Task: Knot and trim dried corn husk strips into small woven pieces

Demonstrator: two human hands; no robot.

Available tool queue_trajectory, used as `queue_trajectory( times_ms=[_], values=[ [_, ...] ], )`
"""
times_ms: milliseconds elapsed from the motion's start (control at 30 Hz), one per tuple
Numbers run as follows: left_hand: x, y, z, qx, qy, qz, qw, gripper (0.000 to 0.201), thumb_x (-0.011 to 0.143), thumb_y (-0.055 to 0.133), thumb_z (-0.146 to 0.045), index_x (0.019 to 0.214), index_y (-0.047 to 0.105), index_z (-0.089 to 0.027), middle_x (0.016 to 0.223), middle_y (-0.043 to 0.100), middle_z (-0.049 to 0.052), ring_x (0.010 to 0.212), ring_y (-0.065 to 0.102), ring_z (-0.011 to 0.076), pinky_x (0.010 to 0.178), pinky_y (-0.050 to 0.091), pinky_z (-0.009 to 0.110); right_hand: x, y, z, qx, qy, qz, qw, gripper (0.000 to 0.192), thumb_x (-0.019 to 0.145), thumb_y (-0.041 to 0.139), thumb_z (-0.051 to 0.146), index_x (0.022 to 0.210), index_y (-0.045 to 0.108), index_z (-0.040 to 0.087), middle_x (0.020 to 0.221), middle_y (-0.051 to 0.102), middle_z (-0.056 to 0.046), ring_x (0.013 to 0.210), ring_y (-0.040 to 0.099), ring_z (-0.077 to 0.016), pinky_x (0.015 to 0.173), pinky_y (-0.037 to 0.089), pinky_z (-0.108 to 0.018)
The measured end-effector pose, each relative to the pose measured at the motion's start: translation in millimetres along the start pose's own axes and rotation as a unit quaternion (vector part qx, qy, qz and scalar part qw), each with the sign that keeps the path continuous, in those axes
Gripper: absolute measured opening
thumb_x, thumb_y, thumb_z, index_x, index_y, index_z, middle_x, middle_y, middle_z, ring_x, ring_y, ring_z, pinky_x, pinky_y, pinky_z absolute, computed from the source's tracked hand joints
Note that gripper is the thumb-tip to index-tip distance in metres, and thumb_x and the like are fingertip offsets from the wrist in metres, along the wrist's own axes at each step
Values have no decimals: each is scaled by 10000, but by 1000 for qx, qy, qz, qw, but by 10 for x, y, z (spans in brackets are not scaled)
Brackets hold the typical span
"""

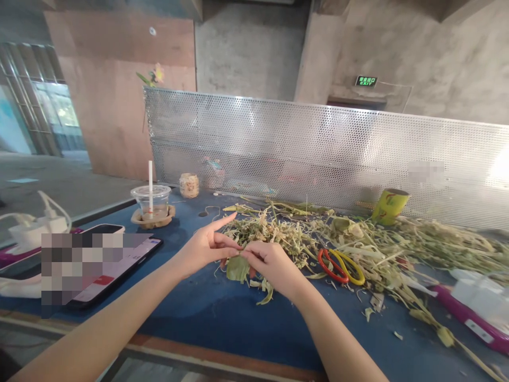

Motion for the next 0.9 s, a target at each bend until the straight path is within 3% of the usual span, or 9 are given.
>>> queue_trajectory(
  times_ms=[233,433,600,900],
  values=[
    [-32,15,-58,37,39,-22,998,945,640,698,-226,1382,112,-228,752,658,34,567,532,115,521,426,250,5,64,-27,117,74,29,990,309,859,355,370,648,465,173,485,469,41,435,414,-71,468,342,-186],
    [-37,30,-67,39,41,-25,998,954,645,692,-246,1386,92,-222,825,664,72,614,547,139,504,418,244,3,51,-53,88,67,22,994,245,826,421,376,723,518,176,512,397,48,450,391,-72,450,306,-189],
    [-32,60,-34,103,47,14,994,783,746,580,-247,1382,122,-262,781,653,35,502,487,96,513,429,261,9,13,-37,49,34,3,998,239,832,411,351,686,498,182,560,375,42,486,339,-73,466,269,-198],
    [-45,61,-58,91,28,-17,995,885,674,642,-189,1386,115,-188,733,651,38,476,468,92,483,416,249,-2,19,-3,4,50,5,999,293,849,379,382,676,500,179,521,394,49,471,350,-71,474,275,-197]
  ],
)
Point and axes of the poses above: each hand's wrist, its own x-axis towards the middle knuckle, its own y-axis out of the palm, z = x × y, the point moved 4 cm from there along x, towards the middle knuckle
